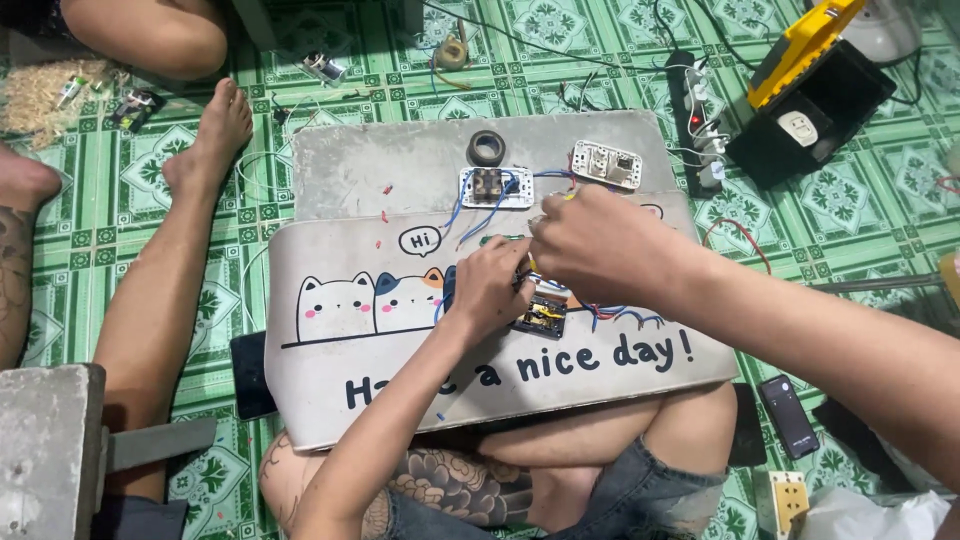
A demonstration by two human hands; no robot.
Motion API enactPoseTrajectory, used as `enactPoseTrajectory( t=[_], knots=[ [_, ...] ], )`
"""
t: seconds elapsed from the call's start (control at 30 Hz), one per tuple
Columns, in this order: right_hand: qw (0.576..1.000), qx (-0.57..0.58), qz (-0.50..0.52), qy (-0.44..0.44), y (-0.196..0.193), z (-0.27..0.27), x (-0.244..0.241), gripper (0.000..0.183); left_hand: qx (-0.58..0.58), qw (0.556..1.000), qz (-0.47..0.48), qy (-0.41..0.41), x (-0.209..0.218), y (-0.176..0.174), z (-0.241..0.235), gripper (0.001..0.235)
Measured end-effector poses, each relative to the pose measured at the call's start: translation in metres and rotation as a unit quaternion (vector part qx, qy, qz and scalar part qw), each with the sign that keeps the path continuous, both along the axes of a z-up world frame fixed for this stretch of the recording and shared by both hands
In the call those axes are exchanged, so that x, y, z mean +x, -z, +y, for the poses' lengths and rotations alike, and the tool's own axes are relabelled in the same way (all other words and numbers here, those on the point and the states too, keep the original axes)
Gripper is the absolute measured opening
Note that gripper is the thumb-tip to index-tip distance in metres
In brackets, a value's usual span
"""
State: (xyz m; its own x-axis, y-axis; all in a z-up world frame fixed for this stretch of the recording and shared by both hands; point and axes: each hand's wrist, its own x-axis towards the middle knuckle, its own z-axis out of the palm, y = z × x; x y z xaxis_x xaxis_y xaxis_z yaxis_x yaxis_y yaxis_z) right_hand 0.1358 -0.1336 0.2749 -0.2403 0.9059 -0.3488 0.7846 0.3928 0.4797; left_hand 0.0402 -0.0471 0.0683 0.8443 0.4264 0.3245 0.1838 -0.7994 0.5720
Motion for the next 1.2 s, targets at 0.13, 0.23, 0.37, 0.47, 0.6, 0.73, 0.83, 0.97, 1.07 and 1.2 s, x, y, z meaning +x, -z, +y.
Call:
enactPoseTrajectory(
  t=[0.13, 0.23, 0.37, 0.47, 0.6, 0.73, 0.83, 0.97, 1.07, 1.2],
  knots=[
    [0.997, 0.049, 0.036, 0.043, 0.003, 0.0, 0.008, 0.02, -0.039, 0.999, -0.002, -0.012, 0.007, 0.019, 0.002, 0.027],
    [0.985, -0.02, 0.056, 0.16, -0.026, 0.006, -0.009, 0.026, -0.032, 0.999, -0.003, -0.012, 0.004, 0.017, 0.003, 0.018],
    [0.992, -0.039, 0.081, 0.085, -0.024, 0.007, -0.016, 0.019, -0.039, 0.999, 0.019, -0.018, 0.0, 0.011, 0.003, 0.006],
    [0.996, 0.012, 0.08, 0.023, -0.015, 0.004, -0.013, 0.015, -0.044, 0.999, 0.02, -0.009, -0.006, -0.007, 0.0, 0.006],
    [0.998, 0.026, 0.056, 0.022, -0.02, 0.005, -0.015, 0.011, -0.045, 0.998, 0.029, 0.032, 0.0, 0.006, 0.007, 0.006],
    [0.999, 0.026, -0.012, -0.045, -0.016, 0.0, -0.023, 0.014, 0.003, 1.0, -0.001, 0.012, 0.007, 0.023, 0.003, 0.006],
    [0.997, 0.007, 0.015, -0.078, -0.013, -0.001, -0.022, 0.019, -0.11, 0.99, 0.093, -0.006, 0.006, 0.029, 0.001, 0.03],
    [0.996, 0.027, 0.073, 0.051, 0.005, 0.0, -0.008, 0.015, -0.1, 0.993, 0.053, 0.034, -0.001, 0.009, 0.003, 0.015],
    [0.986, 0.065, 0.08, 0.132, 0.005, 0.002, -0.007, 0.026, -0.046, 0.997, 0.03, 0.057, 0.002, 0.012, 0.007, 0.009],
    [0.984, -0.003, 0.088, 0.154, -0.031, 0.008, -0.025, 0.028, 0.005, 0.997, -0.053, 0.059, 0.005, 0.028, 0.008, 0.011]
  ],
)
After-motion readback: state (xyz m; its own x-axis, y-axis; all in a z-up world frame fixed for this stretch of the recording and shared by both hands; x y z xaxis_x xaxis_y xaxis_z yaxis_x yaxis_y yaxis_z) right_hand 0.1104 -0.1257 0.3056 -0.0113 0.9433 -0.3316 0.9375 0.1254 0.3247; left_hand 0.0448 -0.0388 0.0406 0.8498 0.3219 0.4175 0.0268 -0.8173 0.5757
